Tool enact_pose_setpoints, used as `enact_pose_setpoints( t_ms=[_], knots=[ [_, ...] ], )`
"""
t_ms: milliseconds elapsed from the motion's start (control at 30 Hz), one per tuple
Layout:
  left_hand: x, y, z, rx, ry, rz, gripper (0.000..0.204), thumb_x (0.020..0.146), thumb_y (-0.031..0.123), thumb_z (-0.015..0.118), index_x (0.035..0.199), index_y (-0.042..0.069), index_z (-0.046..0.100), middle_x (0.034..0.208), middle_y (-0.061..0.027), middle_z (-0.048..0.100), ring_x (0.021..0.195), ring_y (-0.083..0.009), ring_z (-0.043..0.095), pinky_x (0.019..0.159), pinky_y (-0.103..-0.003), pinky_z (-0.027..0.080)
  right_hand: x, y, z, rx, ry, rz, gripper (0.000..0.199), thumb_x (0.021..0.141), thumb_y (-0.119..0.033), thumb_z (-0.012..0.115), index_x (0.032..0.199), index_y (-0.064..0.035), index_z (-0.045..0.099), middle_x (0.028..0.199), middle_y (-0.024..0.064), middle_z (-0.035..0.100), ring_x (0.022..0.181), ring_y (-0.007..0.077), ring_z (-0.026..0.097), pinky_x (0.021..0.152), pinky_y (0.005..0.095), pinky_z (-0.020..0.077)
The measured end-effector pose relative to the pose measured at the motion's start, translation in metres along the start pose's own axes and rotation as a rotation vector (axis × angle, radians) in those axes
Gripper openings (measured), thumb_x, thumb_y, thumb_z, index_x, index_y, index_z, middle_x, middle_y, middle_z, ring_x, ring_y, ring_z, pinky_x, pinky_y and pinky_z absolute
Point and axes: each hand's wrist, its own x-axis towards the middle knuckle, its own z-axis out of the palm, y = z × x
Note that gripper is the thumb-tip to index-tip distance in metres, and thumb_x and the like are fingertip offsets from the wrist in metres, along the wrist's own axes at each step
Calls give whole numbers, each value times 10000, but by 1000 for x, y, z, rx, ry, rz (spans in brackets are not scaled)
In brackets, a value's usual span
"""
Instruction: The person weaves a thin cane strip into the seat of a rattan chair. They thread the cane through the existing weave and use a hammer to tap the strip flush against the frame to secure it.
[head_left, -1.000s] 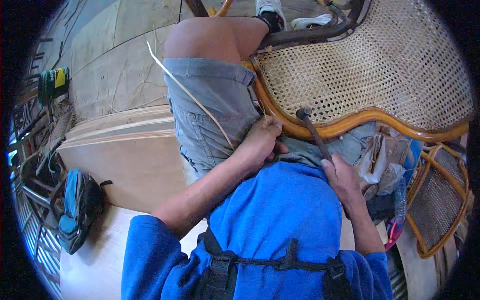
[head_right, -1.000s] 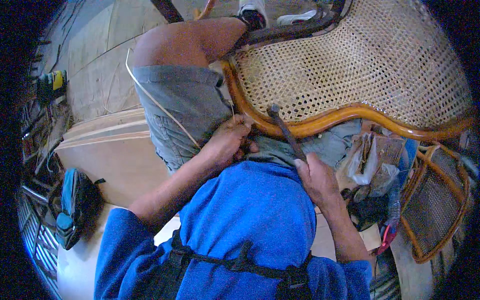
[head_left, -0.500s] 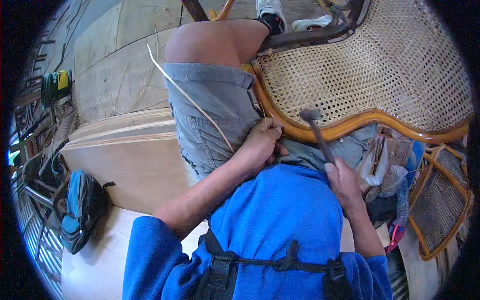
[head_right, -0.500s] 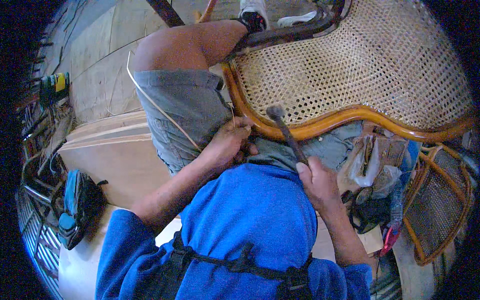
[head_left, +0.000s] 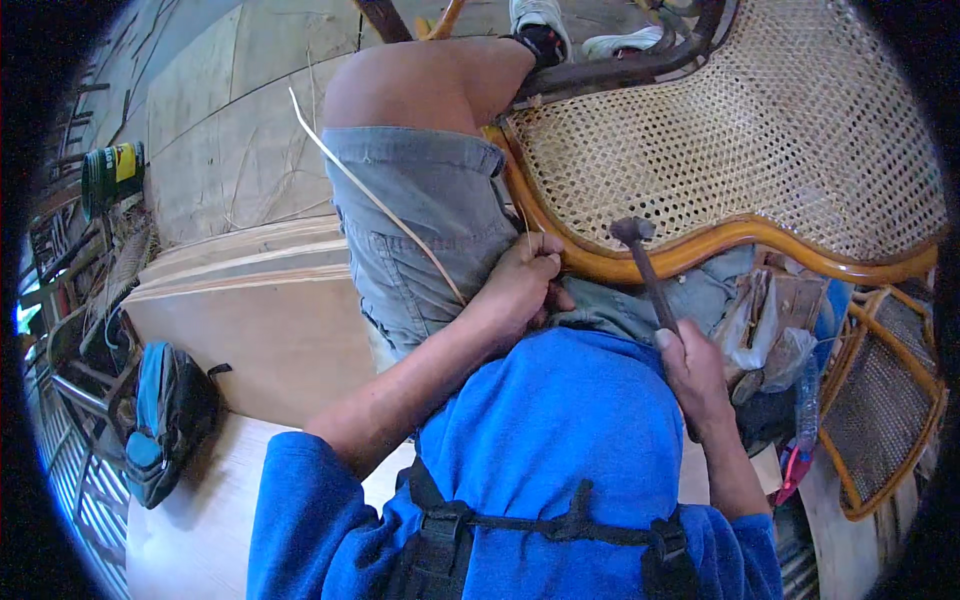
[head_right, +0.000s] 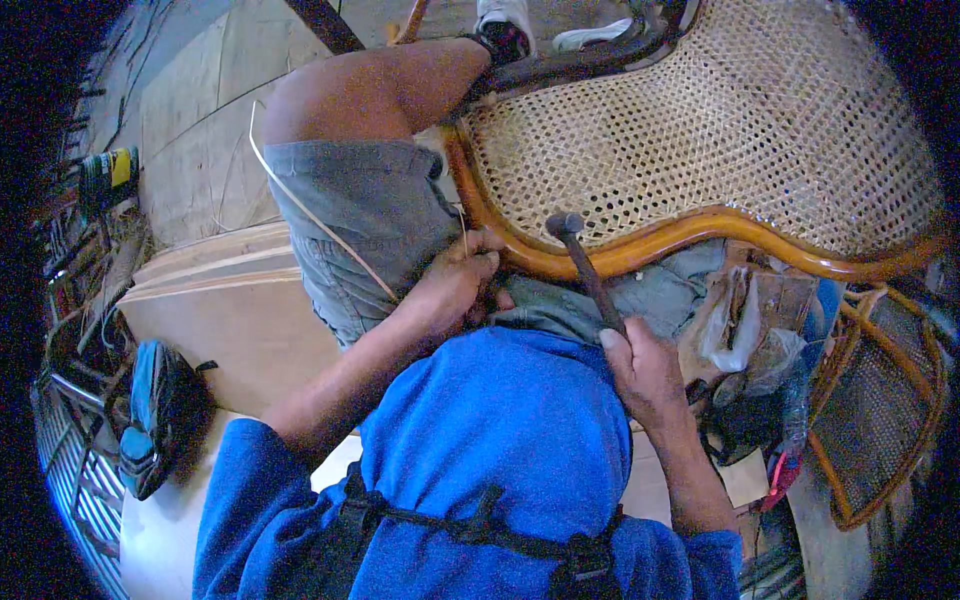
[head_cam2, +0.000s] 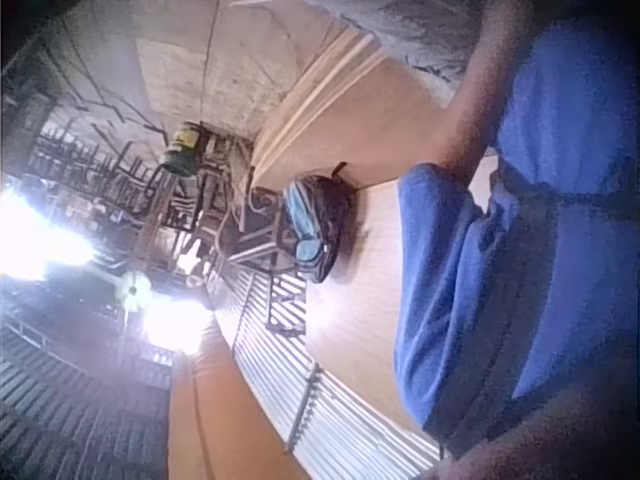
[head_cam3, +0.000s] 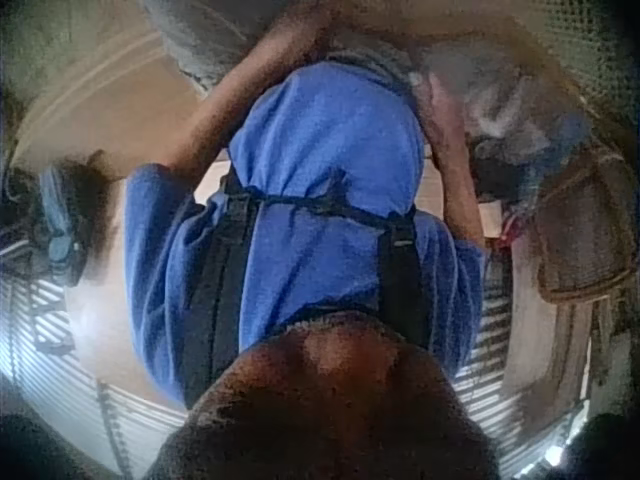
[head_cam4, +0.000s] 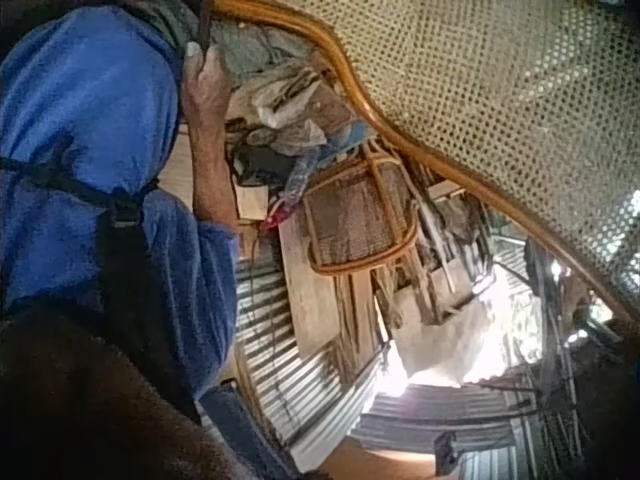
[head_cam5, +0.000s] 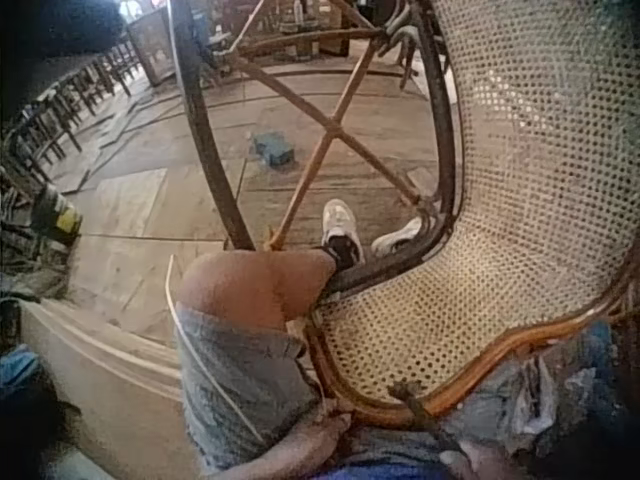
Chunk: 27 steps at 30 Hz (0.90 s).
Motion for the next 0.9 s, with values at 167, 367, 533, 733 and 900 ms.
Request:
enact_pose_setpoints(
  t_ms=[167,367,533,733,900],
  knots=[
    [3,-6,0,-18,-2,42,240,920,197,383,1146,119,405,677,-63,575,417,-98,435,357,-228,305,-2,17,11,-74,16,-49,258,861,-252,512,836,3,484,704,236,536,702,424,553,611,452,427],
    [5,-8,-3,-37,-38,18,229,910,175,405,1134,129,395,679,-48,558,451,-106,492,352,-226,311,-11,14,6,-41,29,5,262,868,-256,498,831,3,482,728,242,535,730,446,537,618,455,424],
    [7,-9,-4,-58,-42,-10,222,908,172,404,1128,145,394,652,-42,556,442,-105,489,338,-227,304,-12,23,4,-15,39,5,278,873,-269,490,832,6,483,733,249,534,729,446,534,621,454,422],
    [8,-10,-3,-35,-32,30,206,917,182,393,1120,150,394,661,-41,563,456,-108,504,340,-224,320,-16,26,7,-19,107,32,300,876,-290,490,843,9,494,712,238,539,713,423,549,627,439,427],
    [8,-10,-4,-27,-21,37,200,922,189,389,1118,153,398,659,-43,575,463,-101,502,351,-218,324,-16,22,1,79,81,81,308,877,-299,489,838,7,490,713,234,542,717,423,553,629,440,427]
  ],
)
